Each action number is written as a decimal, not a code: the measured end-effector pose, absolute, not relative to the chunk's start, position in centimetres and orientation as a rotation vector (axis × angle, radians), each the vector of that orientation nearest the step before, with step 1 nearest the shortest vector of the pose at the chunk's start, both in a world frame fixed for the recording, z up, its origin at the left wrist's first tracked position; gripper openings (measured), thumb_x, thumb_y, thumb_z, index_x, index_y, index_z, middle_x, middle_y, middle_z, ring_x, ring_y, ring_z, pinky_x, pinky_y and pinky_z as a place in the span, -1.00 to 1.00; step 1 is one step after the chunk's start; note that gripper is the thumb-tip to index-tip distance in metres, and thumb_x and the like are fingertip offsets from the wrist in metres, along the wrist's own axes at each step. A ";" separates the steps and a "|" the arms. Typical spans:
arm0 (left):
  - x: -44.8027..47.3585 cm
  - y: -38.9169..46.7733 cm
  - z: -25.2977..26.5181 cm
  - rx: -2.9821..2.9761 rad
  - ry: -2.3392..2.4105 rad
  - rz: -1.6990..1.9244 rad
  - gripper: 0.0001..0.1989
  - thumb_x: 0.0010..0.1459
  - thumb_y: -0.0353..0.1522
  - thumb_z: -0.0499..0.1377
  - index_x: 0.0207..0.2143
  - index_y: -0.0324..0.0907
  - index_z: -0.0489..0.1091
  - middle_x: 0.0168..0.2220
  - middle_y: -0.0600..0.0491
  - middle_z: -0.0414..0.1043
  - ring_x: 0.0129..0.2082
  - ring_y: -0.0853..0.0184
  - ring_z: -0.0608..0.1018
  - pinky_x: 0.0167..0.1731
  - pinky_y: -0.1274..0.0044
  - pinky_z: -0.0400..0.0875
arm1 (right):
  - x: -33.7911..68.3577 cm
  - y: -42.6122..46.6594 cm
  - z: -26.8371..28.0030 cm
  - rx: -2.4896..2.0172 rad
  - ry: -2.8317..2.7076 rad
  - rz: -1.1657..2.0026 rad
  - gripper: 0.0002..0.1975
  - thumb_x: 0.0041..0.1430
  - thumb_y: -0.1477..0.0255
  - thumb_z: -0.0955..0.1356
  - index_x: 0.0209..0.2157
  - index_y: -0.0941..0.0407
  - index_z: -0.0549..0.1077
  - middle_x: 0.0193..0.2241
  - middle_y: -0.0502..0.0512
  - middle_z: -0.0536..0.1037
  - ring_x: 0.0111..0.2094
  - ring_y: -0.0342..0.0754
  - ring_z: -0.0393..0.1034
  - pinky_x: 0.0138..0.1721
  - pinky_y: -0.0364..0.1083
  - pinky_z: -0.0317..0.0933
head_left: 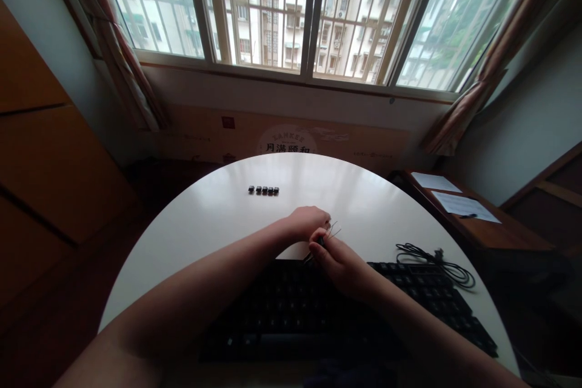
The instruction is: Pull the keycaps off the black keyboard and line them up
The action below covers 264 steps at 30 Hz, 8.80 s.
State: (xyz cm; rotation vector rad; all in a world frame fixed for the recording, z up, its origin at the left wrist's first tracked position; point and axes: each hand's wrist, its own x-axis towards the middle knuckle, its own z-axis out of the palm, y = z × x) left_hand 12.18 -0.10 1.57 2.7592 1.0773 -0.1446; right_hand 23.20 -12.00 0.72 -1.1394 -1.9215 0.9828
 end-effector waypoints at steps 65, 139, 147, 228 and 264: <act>3.1 8.2 3.4 2.752 1.177 1.038 -0.82 0.14 -0.29 0.18 -0.26 -0.11 0.55 -0.28 0.02 0.57 -0.27 0.23 0.52 -0.14 0.37 0.36 | 28.7 -10.5 1.9 -1.260 -1.664 0.438 -0.75 0.36 0.18 0.19 -0.25 0.07 0.27 -0.57 -0.06 0.34 -0.61 -0.14 0.21 -0.55 -0.16 0.10; 13.6 -0.2 0.5 1.923 0.982 0.773 -0.71 0.17 -0.28 0.00 -0.45 -0.21 0.44 -0.53 0.07 0.36 -0.53 0.38 0.41 -0.58 0.57 0.31 | 24.9 -12.3 1.3 -1.166 -2.010 0.887 -0.82 0.35 0.30 0.21 -0.29 0.10 0.29 -0.51 -0.02 0.39 -0.53 -0.12 0.25 -0.48 -0.15 0.15; 13.5 0.0 0.3 1.855 0.972 0.748 -0.73 0.16 -0.28 0.01 -0.45 -0.22 0.42 -0.53 0.07 0.33 -0.57 0.41 0.37 -0.63 0.59 0.30 | 24.7 -12.9 1.0 -1.106 -2.184 0.703 -0.90 0.32 0.36 0.25 -0.27 0.08 0.27 -0.43 0.02 0.45 -0.45 -0.07 0.30 -0.39 -0.10 0.14; 4.6 7.7 2.0 2.698 1.269 0.891 -0.75 0.20 -0.31 0.04 -0.23 -0.15 0.50 -0.24 -0.02 0.49 -0.27 0.24 0.48 -0.17 0.42 0.32 | 29.8 -11.1 3.8 -1.310 -1.584 0.464 -0.73 0.34 0.16 0.21 -0.30 0.07 0.27 -0.56 -0.02 0.39 -0.57 -0.11 0.29 -0.52 -0.15 0.19; 3.6 9.1 -0.8 2.737 1.669 0.460 -0.73 0.18 -0.22 0.10 -0.14 -0.08 0.50 0.06 -0.03 0.43 0.03 0.07 0.37 0.02 0.29 0.17 | 29.5 -11.0 3.4 -1.291 -1.620 0.479 -0.70 0.32 0.12 0.23 -0.29 0.08 0.31 -0.60 -0.05 0.35 -0.62 -0.13 0.23 -0.57 -0.15 0.15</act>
